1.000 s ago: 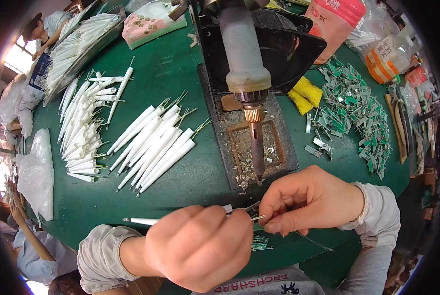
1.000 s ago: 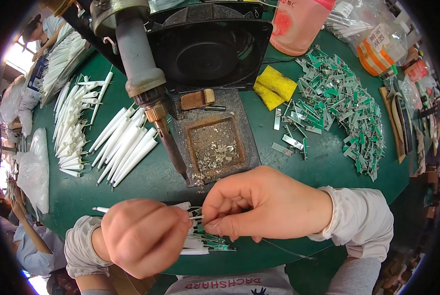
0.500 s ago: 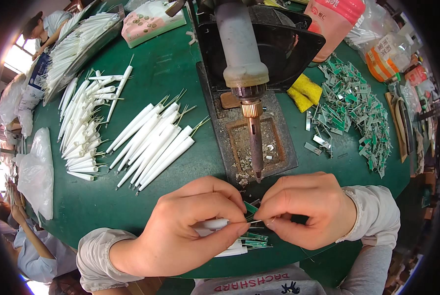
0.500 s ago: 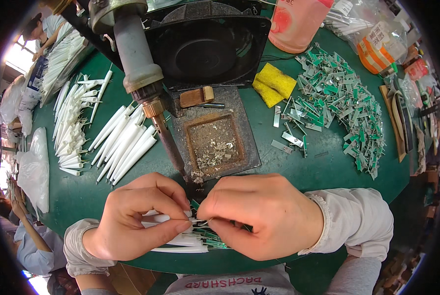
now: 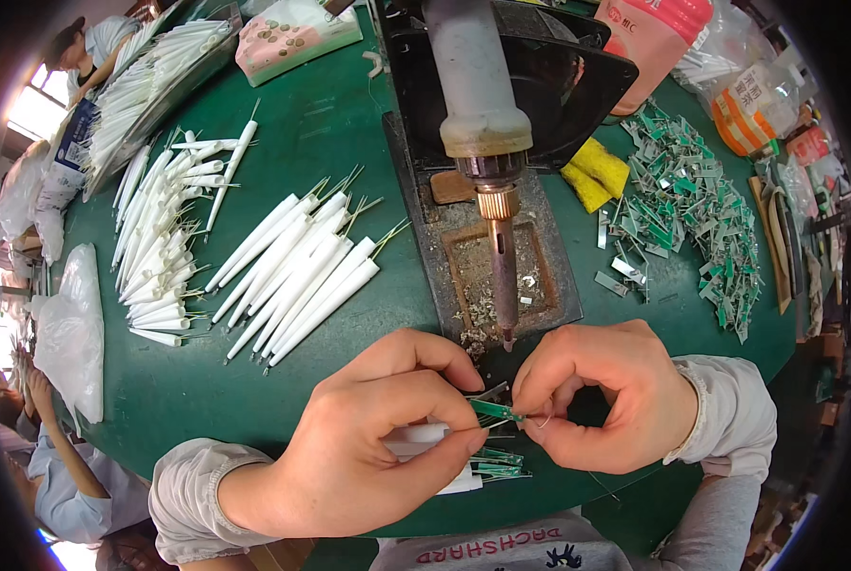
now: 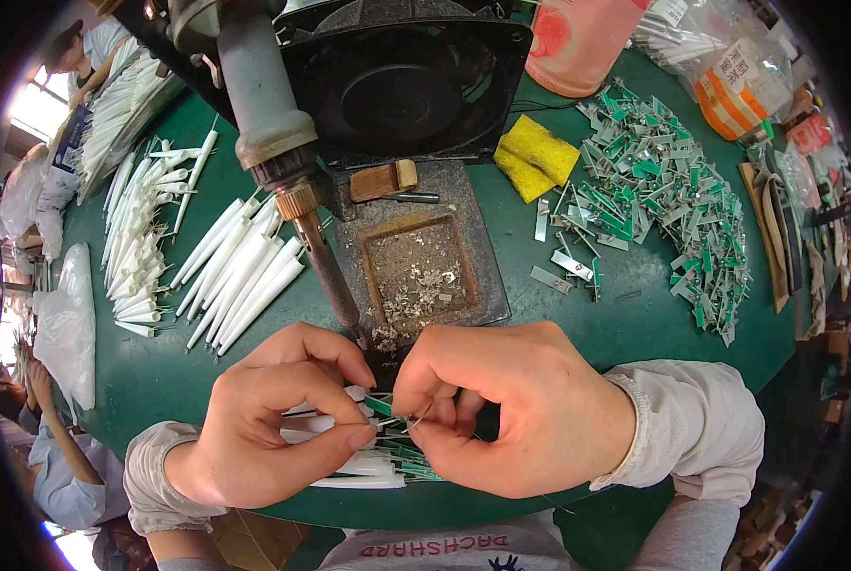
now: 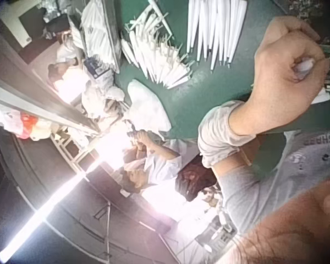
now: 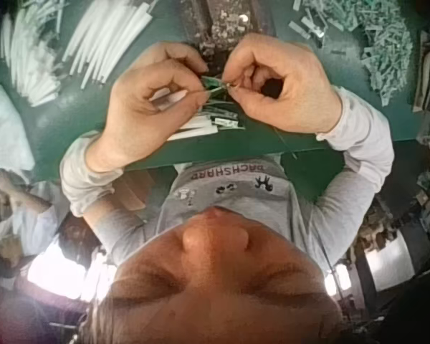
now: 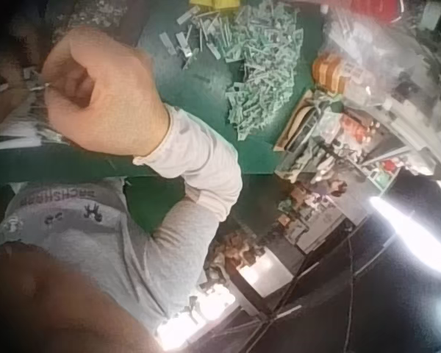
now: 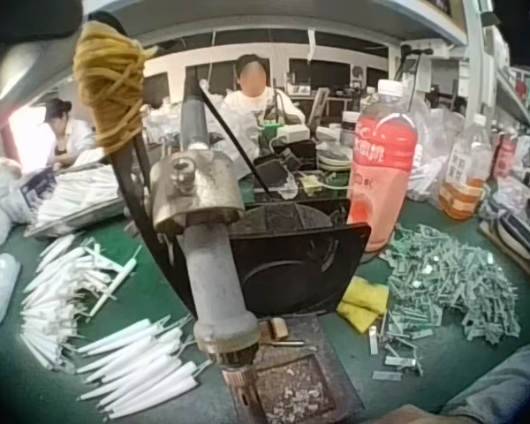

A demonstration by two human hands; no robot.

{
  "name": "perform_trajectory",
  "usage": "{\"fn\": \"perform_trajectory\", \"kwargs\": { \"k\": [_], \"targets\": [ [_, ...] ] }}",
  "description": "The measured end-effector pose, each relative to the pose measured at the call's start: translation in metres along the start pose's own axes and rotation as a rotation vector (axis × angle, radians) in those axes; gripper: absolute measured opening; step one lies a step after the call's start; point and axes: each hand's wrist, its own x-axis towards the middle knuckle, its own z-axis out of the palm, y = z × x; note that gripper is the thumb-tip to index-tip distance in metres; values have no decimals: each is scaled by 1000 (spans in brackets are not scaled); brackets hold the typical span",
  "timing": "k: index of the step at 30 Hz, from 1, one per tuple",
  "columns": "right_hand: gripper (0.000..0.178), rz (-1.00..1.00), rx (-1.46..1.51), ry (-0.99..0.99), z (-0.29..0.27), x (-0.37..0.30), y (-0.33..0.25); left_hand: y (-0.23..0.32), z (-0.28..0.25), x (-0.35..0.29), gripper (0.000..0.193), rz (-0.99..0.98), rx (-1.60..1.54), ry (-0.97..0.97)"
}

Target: The person solders insulated wiring to small green circuit boards using a stationary soldering iron and solder wire.

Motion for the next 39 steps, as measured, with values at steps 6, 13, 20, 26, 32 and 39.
{"fn": "perform_trajectory", "kwargs": {
  "k": [6, 13, 20, 26, 32, 39],
  "targets": [
    [16, 35, 70, -1, 2, 0, 4, 1, 0, 0, 13, 34, 39, 18],
    [17, -16, 83, -22, -1, 2, 8, 5, -3, 0, 10, -87, -88, -33],
    [20, 6, 118, -23, -3, 3, 9, 3, -3, 3, 5, -149, -231, -39],
    [21, 360, 526, -75, -24, 14, 0, 3, -5, 11, 4, -179, -370, 46],
    [13, 388, 281, -111, -28, 13, -12, 4, -6, 14, 5, -200, -366, 105],
    [12, 47, -112, 0, -14, 8, -5, 4, -6, 16, 5, -154, -366, 128]
  ]
}}
